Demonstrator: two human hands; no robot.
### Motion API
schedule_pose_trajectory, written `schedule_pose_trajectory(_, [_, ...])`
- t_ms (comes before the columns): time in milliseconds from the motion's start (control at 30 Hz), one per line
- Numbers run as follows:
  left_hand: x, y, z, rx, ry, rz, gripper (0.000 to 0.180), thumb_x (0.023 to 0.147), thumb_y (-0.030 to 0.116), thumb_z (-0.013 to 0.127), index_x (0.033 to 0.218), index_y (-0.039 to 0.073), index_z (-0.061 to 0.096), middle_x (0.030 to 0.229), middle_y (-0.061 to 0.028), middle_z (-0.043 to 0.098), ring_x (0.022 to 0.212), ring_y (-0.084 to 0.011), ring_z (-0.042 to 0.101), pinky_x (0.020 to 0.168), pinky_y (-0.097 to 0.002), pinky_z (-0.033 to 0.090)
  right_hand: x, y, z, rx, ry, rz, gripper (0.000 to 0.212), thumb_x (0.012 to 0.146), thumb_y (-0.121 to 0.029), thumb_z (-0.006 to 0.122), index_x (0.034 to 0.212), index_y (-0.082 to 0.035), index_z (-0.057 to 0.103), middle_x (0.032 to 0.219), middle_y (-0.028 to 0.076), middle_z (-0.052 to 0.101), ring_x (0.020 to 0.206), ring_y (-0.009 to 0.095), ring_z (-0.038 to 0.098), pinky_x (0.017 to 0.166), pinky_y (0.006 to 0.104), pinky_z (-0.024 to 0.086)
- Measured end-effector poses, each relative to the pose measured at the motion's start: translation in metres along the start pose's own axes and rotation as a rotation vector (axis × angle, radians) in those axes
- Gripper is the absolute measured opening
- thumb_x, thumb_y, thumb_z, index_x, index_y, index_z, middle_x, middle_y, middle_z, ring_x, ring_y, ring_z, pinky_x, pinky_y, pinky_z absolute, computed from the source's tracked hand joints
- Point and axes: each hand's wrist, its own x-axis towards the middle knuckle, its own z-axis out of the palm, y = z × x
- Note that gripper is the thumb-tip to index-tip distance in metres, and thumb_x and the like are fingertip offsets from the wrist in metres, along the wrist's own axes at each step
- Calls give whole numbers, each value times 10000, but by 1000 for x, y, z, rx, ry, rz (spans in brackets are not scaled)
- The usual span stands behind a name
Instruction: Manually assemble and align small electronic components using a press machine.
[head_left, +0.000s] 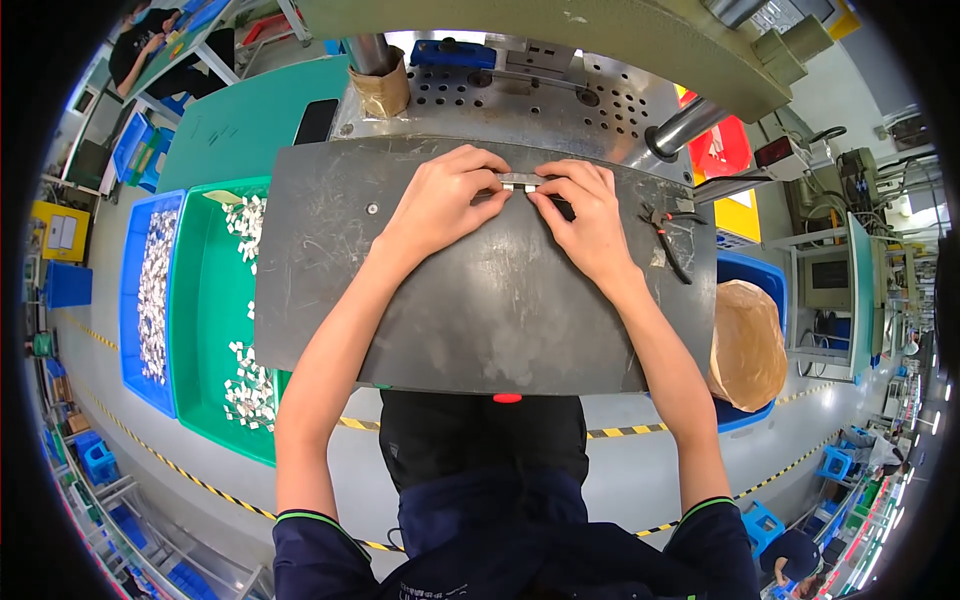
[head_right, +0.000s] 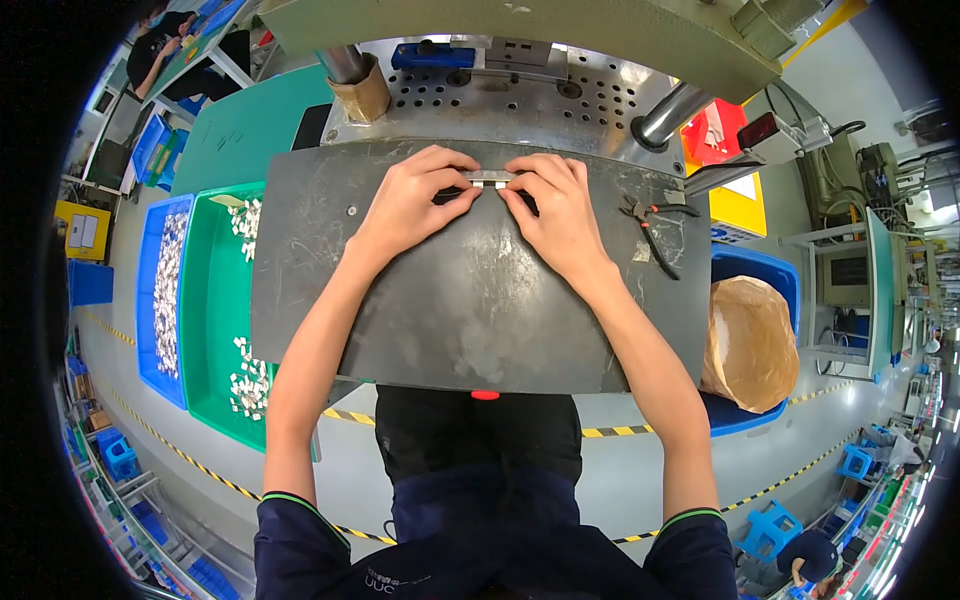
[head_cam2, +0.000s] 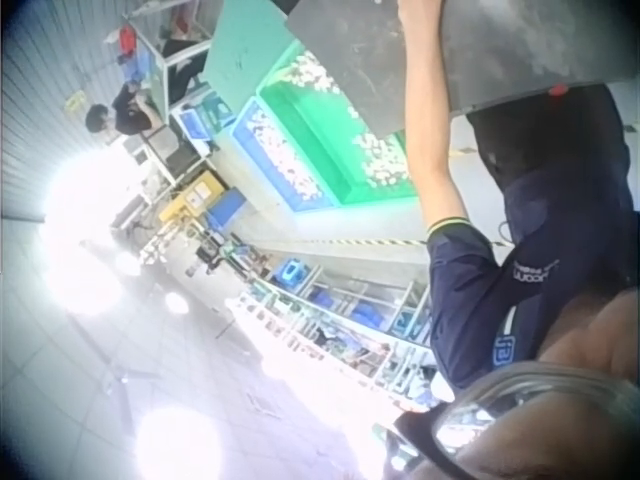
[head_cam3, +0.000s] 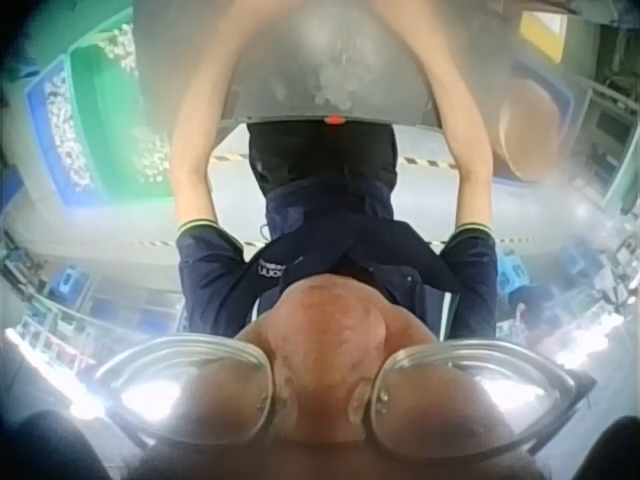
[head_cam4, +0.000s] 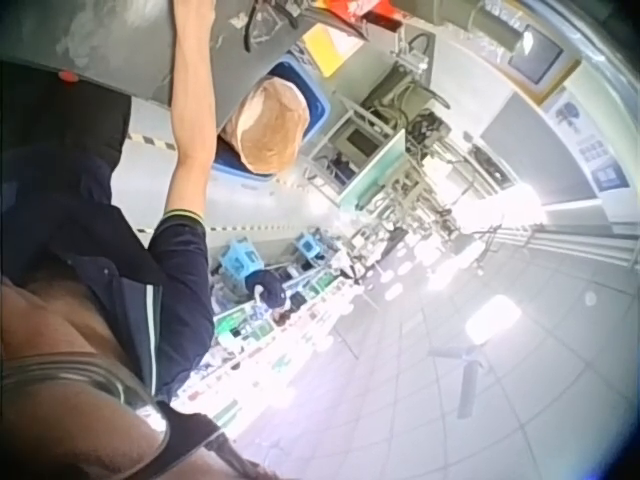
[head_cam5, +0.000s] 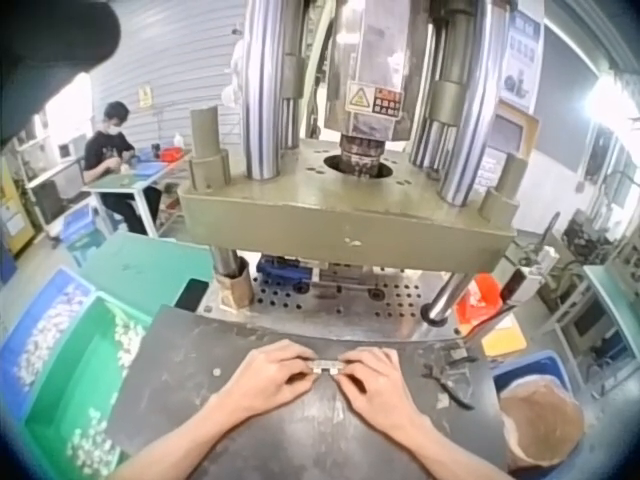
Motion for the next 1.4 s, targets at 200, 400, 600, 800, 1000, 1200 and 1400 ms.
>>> schedule_pose_trajectory(200, [5,1,4,-134,35,-159,118,868,102,816,899,-1,766,1078,-97,784,1008,-279,728,847,-372,585,8,-1,-2,49,31,44,171,864,-76,825,990,-51,712,1131,48,751,1077,253,684,1014,407,446])
schedule_pose_trajectory(400, [4,0,5,-116,68,-125,134,860,124,806,864,-5,770,1061,-106,785,999,-293,725,839,-391,595,6,8,0,10,54,-20,154,865,-72,825,972,-55,715,1102,47,768,1057,242,699,990,401,453])
schedule_pose_trajectory(600, [1,-3,2,-67,9,-62,133,828,98,844,861,-4,764,1064,-92,778,1004,-291,717,897,-394,559,2,5,-1,17,37,-30,129,859,-79,829,936,-56,728,1105,38,767,1057,224,698,992,400,449])
schedule_pose_trajectory(800, [1,-2,3,-36,16,-22,104,829,128,819,831,33,776,1058,-44,754,993,-258,684,931,-396,527,4,3,-2,26,14,-29,124,848,-79,830,927,-53,738,1118,31,754,1076,227,686,1013,408,450])
schedule_pose_trajectory(1000, [-1,-3,1,15,34,25,103,838,129,812,833,34,772,1052,-30,753,965,-255,675,898,-393,529,4,0,0,44,17,-14,102,868,-85,815,914,-38,736,1115,34,737,1072,234,669,1014,407,440])
schedule_pose_trajectory(1200, [0,-1,0,41,25,44,100,832,109,827,860,26,778,1070,-45,767,976,-263,676,890,-396,533,5,0,-2,31,37,-32,102,865,-72,815,913,-32,734,1107,38,745,1067,238,674,989,408,448])
schedule_pose_trajectory(1400, [-4,-4,0,-4,56,45,88,813,86,822,843,26,765,1054,-52,772,1006,-261,700,922,-397,536,4,1,6,50,29,-57,127,855,-95,822,898,-34,719,1119,37,737,1068,232,672,999,416,444])
